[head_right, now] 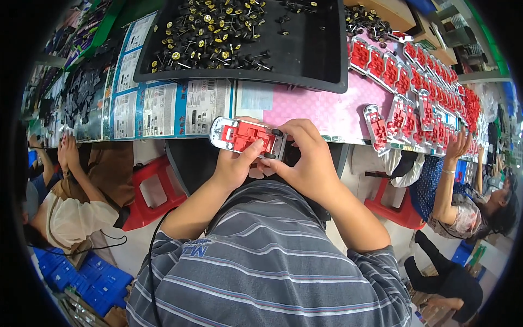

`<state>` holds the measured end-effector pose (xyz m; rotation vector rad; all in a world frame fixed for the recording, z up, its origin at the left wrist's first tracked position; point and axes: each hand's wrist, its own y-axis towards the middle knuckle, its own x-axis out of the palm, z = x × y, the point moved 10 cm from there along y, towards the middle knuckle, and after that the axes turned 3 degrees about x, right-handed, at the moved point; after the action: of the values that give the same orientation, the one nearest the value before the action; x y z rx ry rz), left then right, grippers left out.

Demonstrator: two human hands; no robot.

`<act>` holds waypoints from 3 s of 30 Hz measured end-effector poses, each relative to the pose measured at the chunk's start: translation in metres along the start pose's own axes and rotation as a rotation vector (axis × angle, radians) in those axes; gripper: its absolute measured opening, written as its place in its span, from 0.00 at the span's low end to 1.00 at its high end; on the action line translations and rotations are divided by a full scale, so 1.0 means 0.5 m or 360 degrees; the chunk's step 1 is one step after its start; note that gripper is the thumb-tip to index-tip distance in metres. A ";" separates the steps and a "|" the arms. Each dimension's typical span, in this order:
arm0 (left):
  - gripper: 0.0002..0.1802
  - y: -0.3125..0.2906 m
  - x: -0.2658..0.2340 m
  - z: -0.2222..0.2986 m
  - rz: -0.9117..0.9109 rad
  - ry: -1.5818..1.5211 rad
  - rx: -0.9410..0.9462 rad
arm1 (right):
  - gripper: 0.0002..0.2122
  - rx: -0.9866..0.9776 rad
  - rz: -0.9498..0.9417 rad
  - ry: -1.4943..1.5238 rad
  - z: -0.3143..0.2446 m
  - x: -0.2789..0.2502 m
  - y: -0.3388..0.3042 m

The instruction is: The person assembles toy cars by picking up wheel axles and pressing them into the toy car bodies by hand, then placing the assembled cars onto the table.

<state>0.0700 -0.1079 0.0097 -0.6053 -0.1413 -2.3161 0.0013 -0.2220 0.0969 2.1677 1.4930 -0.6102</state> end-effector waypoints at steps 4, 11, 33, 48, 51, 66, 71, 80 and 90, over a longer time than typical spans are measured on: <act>0.18 -0.004 0.002 -0.008 -0.0005 0.0039 -0.0029 | 0.27 -0.0004 0.0006 -0.0045 -0.011 -0.003 -0.008; 0.19 -0.023 -0.015 -0.002 0.0069 0.0097 -0.0010 | 0.28 0.0152 -0.0208 0.0015 -0.002 0.033 -0.004; 0.21 -0.035 0.009 0.021 0.0033 -0.0025 0.0074 | 0.28 0.0022 -0.0129 0.0070 -0.042 0.001 -0.022; 0.18 -0.047 0.022 -0.024 -0.0069 0.0313 0.0094 | 0.25 -0.0138 -0.0074 0.0096 -0.070 0.026 0.027; 0.18 -0.047 0.038 0.008 -0.0068 0.0608 0.0265 | 0.25 -0.0112 -0.0148 -0.0064 -0.063 0.059 0.031; 0.16 -0.047 0.033 -0.056 -0.0115 0.0035 -0.0241 | 0.24 -0.0227 0.0034 -0.0032 -0.042 -0.019 -0.018; 0.17 -0.037 0.028 -0.054 -0.0040 -0.0134 -0.0254 | 0.21 -0.0217 -0.0145 -0.0001 -0.026 0.005 -0.057; 0.19 -0.027 0.013 -0.053 -0.0043 -0.0113 -0.0277 | 0.08 0.0213 0.0636 -0.0683 0.300 -0.399 0.184; 0.19 -0.055 0.008 -0.043 0.0125 0.0004 -0.0211 | 0.11 0.0341 0.0595 -0.1148 0.553 -0.515 0.397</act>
<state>0.0406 -0.0961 -0.0053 -0.6622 0.0373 -2.2627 0.0751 -0.6390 0.0435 1.9675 0.6517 -1.2760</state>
